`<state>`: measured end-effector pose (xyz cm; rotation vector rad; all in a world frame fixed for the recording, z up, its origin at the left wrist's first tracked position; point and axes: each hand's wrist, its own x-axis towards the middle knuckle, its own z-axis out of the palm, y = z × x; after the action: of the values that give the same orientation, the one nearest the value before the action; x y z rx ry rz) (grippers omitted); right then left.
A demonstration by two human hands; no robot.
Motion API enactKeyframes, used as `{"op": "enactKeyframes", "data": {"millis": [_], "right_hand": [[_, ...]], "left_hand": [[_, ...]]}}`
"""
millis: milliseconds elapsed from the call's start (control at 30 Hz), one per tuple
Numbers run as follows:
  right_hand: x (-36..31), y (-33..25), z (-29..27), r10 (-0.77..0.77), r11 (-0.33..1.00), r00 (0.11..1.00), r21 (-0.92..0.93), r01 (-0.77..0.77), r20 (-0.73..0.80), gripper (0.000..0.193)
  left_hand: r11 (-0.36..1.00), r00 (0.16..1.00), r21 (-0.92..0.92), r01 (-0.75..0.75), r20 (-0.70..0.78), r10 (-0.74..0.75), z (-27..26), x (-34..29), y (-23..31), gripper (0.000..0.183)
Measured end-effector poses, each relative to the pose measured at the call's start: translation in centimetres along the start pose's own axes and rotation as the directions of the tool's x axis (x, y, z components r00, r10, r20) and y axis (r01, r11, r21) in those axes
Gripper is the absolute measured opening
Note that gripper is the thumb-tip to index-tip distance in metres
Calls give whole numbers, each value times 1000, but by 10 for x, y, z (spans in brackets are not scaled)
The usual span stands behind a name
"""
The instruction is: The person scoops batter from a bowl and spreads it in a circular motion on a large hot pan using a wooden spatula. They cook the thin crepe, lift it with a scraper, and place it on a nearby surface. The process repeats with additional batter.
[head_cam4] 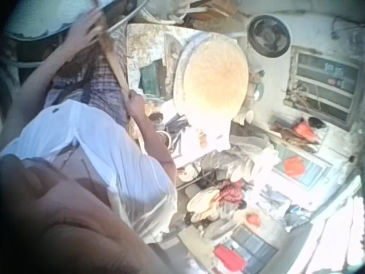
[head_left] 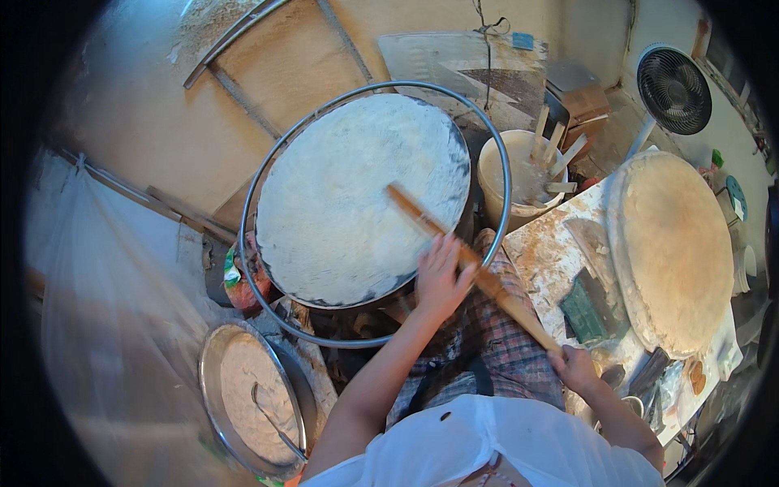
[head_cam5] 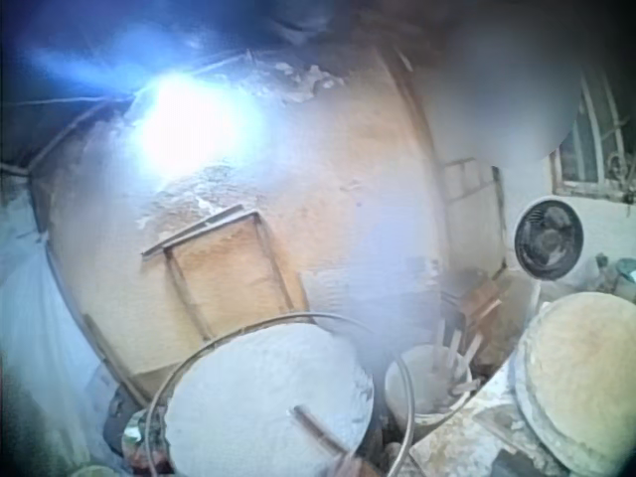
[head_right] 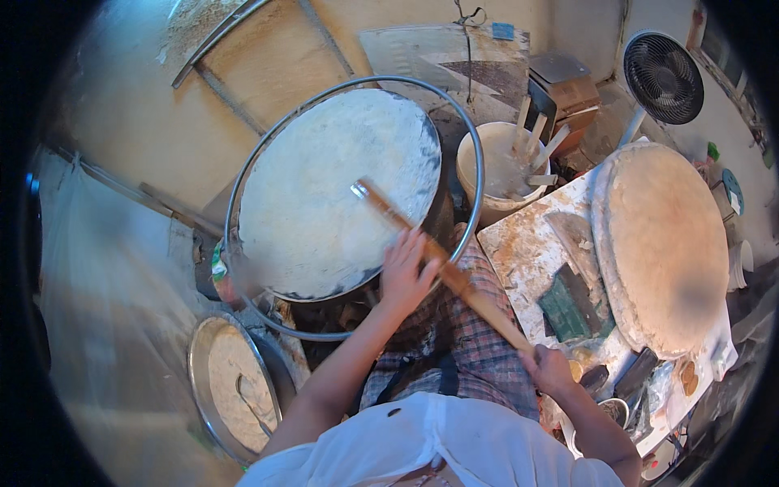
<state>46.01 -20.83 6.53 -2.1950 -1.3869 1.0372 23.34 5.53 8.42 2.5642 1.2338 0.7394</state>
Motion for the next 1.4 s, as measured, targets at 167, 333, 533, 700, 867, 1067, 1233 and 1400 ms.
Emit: {"op": "enactKeyframes", "data": {"millis": [167,333,533,700,867,1067,1233,1400], "right_hand": [[24,-46,-27,64,975,991,207,-86,115,60],[48,-106,-17,-145,965,939,253,65,312,62],[67,-113,-11,-235,948,902,-119,295,362,58],[50,-57,-9,-173,968,958,-138,208,229,56],[19,-18,-3,58,988,995,139,-70,86,53],[29,-58,-26,110,979,993,167,-115,36,54],[82,-107,-39,-58,998,981,37,52,185,55],[131,-170,-9,-272,953,911,-42,299,310,58]], "left_hand": [[998,998,50,41,40,-43,19,64,-9,58],[961,974,160,224,-48,-219,-44,0,-78,55],[887,926,275,371,-184,-330,-79,-96,-89,53],[968,972,167,185,-175,-155,-52,-66,-46,59],[996,999,73,-49,16,48,6,37,-8,62],[999,999,33,-6,48,4,41,100,-1,64],[979,978,60,197,-82,-192,-10,82,-73,54],[908,917,147,392,-146,-372,-73,31,-153,50]]}}
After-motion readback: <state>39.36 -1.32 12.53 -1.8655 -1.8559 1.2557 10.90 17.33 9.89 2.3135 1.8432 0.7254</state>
